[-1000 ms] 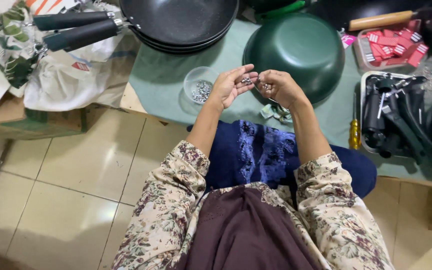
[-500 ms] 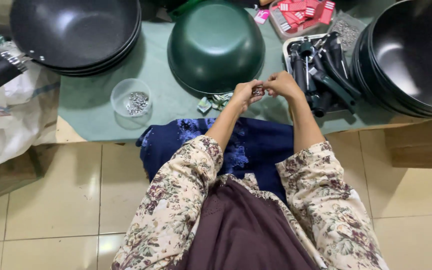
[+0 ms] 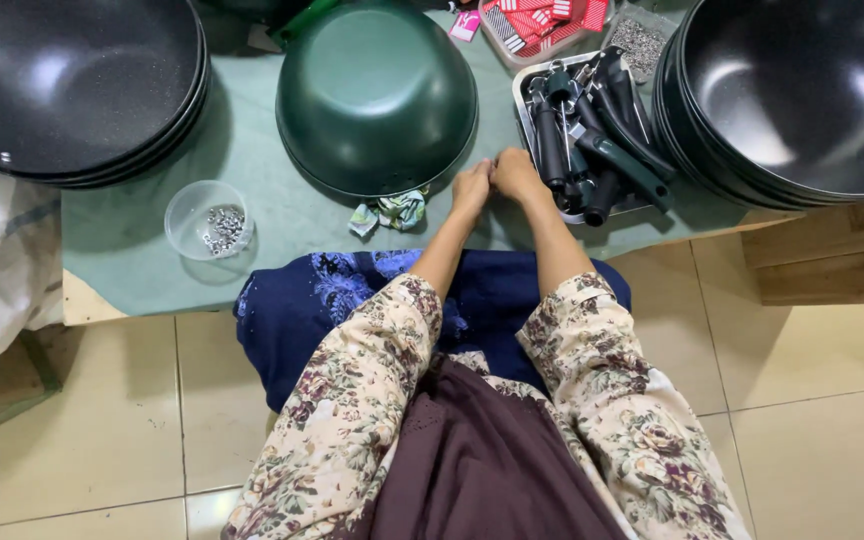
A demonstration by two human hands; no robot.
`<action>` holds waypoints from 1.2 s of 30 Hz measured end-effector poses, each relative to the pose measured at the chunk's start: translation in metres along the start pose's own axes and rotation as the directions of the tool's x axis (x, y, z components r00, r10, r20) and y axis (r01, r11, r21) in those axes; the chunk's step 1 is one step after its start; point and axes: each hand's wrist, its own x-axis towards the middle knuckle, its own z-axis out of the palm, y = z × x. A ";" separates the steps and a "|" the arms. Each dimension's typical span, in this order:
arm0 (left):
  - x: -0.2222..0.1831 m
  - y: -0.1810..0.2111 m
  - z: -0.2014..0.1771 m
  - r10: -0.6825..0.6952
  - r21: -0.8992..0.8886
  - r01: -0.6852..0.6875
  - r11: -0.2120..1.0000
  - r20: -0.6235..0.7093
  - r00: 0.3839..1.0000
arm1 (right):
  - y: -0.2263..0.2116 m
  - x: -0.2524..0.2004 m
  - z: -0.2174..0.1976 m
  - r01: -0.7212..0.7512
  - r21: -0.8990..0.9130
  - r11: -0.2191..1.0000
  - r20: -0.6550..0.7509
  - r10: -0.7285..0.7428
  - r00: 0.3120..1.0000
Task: Assembling handles and metal components onto woks
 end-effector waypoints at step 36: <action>0.040 0.088 0.042 0.506 0.210 -0.508 0.835 0.070 0.860 | 0.056 -0.024 -0.145 0.134 -0.008 0.991 -0.714 -0.099 0.693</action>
